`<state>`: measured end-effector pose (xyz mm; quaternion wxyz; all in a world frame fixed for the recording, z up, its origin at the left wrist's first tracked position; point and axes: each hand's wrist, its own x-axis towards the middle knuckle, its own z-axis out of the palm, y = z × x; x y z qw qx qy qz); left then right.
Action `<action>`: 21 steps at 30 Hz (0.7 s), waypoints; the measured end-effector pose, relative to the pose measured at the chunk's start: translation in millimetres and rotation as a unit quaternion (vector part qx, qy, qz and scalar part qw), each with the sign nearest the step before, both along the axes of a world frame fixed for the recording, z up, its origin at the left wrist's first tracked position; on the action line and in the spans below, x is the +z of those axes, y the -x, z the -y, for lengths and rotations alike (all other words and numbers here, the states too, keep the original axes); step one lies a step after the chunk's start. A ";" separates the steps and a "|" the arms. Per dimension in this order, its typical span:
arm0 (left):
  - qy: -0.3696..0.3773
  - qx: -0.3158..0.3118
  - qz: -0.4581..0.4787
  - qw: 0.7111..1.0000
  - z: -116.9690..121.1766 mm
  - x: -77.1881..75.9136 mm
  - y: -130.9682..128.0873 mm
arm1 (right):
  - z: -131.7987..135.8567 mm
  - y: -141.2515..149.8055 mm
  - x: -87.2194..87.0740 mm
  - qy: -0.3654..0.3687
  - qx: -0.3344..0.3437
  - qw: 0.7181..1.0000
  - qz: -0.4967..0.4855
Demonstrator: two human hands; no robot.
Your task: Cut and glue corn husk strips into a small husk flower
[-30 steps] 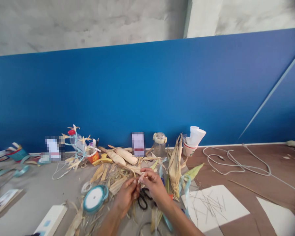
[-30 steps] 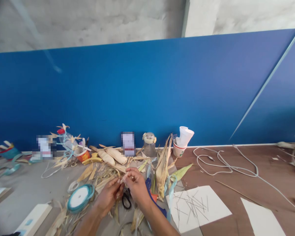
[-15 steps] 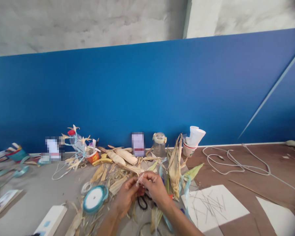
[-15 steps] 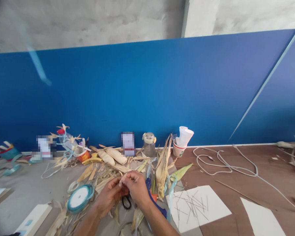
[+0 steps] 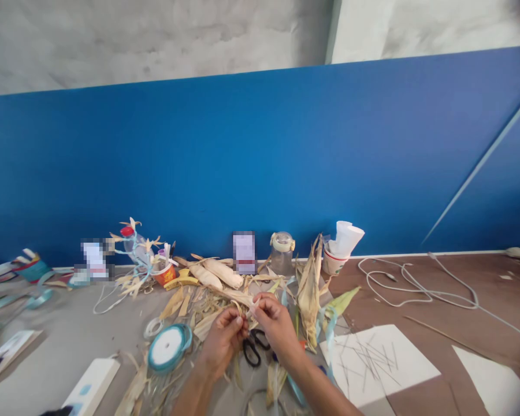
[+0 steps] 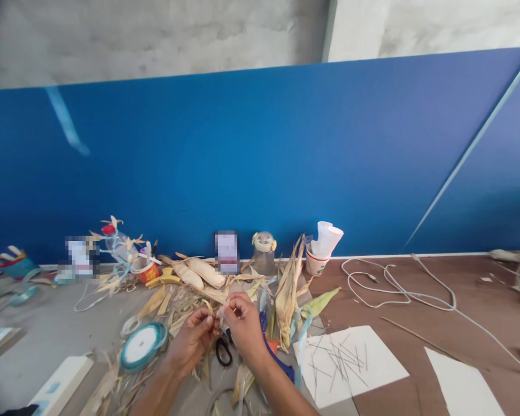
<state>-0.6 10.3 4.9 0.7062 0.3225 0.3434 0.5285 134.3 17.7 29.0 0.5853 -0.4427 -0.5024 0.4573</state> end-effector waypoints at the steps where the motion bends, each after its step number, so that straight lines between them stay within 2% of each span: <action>1: -0.001 -0.002 0.001 1.000 0.3 0.4 0.1 | -1.0 -0.3 -0.5 0.001 -0.003 1.000 0.002; 8: -0.004 -0.008 -0.003 1.000 1.0 0.0 -1.5 | -1.6 0.6 -0.6 0.007 -0.016 1.000 0.004; 15: -0.016 -0.011 -0.052 0.998 -0.7 -5.8 -0.9 | 0.2 0.6 1.6 0.006 -0.011 1.000 0.007; 21: -0.029 -0.010 -0.028 0.999 1.0 -1.4 -2.9 | 0.5 1.6 0.3 0.024 0.002 1.000 -0.020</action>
